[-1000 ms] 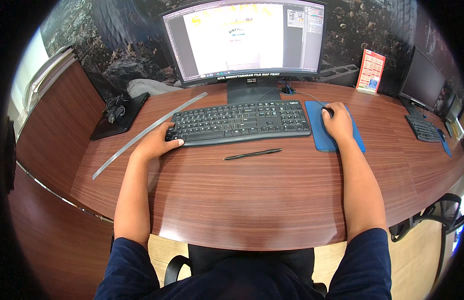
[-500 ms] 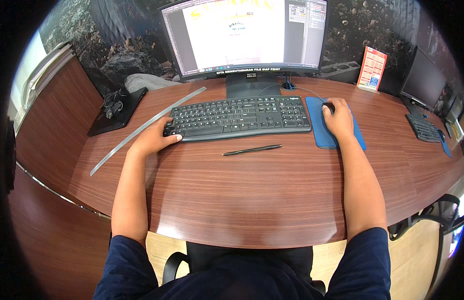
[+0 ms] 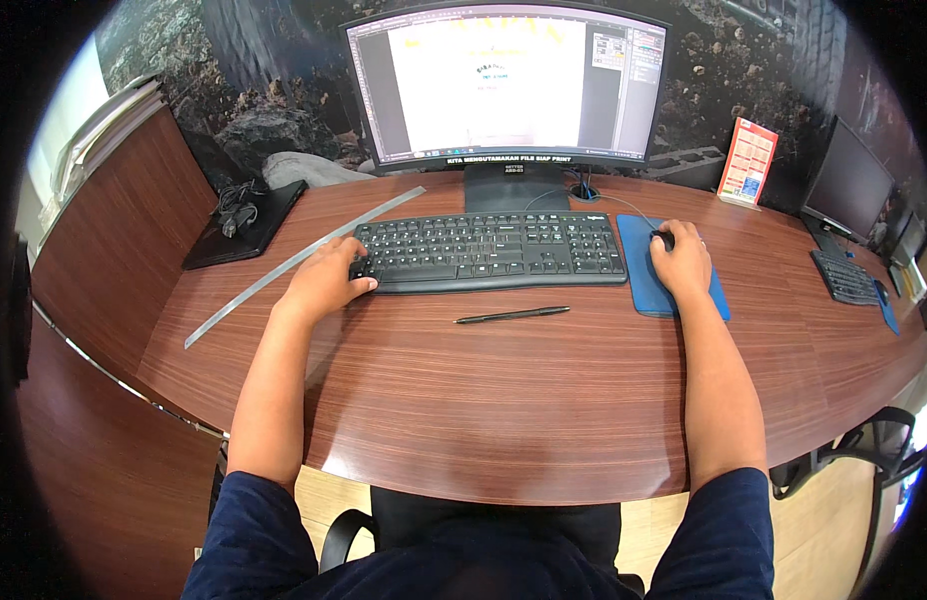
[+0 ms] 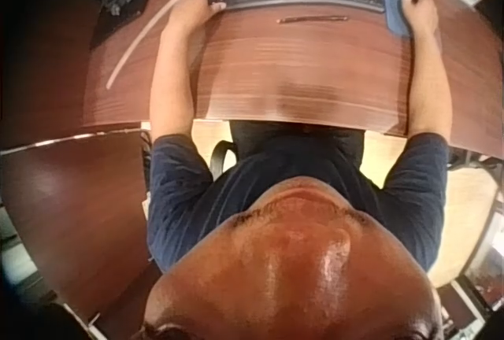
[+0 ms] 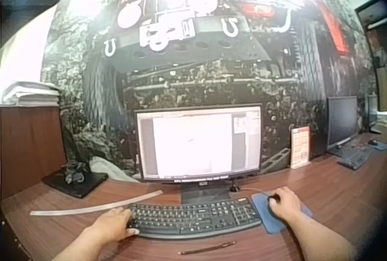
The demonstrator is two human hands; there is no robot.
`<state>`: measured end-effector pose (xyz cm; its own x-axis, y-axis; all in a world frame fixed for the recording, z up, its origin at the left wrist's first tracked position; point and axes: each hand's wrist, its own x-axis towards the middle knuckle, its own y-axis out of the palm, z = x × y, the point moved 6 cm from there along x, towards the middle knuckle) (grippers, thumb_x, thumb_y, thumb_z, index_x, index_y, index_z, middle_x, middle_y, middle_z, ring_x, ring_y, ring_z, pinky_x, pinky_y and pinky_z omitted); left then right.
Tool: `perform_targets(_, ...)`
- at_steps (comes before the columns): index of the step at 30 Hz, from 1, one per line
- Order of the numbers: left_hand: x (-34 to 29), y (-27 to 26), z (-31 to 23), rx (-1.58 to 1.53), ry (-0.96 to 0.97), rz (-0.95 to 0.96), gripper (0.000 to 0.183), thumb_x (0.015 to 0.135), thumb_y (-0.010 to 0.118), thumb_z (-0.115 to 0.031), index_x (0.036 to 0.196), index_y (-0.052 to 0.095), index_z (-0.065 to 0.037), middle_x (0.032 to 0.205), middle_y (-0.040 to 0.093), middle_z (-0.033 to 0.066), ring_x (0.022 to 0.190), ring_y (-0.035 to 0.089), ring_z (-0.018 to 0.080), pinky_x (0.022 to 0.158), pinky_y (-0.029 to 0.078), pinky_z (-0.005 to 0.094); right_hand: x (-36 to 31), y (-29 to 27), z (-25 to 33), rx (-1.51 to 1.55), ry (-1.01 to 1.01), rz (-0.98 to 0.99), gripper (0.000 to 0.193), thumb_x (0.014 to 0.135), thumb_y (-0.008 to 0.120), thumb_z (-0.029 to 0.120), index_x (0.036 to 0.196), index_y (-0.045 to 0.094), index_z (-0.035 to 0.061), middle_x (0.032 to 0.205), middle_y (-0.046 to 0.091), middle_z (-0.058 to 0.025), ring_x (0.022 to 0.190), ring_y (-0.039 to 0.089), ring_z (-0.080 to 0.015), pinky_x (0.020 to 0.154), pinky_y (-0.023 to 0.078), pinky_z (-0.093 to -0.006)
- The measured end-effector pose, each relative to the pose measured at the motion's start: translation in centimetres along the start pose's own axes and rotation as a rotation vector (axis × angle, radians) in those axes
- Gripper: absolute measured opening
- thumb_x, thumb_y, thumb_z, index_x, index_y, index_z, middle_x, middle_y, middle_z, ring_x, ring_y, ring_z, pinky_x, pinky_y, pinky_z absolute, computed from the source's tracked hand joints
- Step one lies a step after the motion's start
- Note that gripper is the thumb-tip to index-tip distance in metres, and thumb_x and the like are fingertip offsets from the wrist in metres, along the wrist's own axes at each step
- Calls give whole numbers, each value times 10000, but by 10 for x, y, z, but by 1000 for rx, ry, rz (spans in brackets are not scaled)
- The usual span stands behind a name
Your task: Performing graphic design and web browsing at a computer workstation.
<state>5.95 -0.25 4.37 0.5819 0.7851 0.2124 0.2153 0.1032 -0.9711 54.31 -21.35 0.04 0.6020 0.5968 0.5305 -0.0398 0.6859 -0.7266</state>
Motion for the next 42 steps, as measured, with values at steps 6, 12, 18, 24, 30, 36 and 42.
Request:
perform_targets(6,0,0,-11,-36,75,5,315,870,813,-194,1100,634,-73,1123,663,134,1120,639,333,961,508,452,3,4,-5,21,-43,-23,261,887,700,238,1094,728,82,1206,692,-132,1138,659,-360,986,516,-457)
perform_targets(12,-2,-3,-15,-70,78,31,280,875,799,-172,1088,642,-80,1114,658,126,1104,646,330,936,516,450,3,3,-2,47,-53,-24,242,898,710,215,1090,739,72,1197,694,-146,1137,659,-363,980,519,-451)
perform_targets(18,-2,-1,-17,-27,121,39,208,895,778,-193,1074,736,-96,1145,667,96,1137,654,307,973,522,438,2,2,0,64,-78,-29,245,899,712,215,1085,747,60,1187,694,-156,1135,659,-366,983,517,-443)
perform_targets(24,-1,1,-17,-49,119,45,192,896,781,-223,1039,771,-95,1156,685,85,1137,662,300,979,526,428,2,-1,1,45,-56,-14,243,889,707,215,1070,747,57,1177,696,-154,1125,660,-363,974,518,-443)
perform_targets(30,-2,-1,-18,-41,121,26,201,886,791,-224,1033,775,-87,1158,693,86,1111,671,306,967,527,428,0,-2,6,38,-47,0,229,879,698,210,1041,746,55,1165,699,-144,1110,662,-357,966,519,-443)
perform_targets(36,-3,-1,-18,-51,128,18,211,882,796,-237,1030,774,-88,1165,694,83,1120,669,303,975,524,431,3,1,2,77,-79,-4,219,877,700,200,1028,747,50,1153,699,-144,1105,664,-358,961,520,-438)
perform_targets(42,-3,-1,-19,-39,121,19,223,879,799,-252,1031,773,-90,1166,694,82,1125,666,301,977,523,428,2,0,4,87,-102,-10,214,876,702,197,1019,745,44,1136,702,-148,1103,664,-358,960,519,-437)
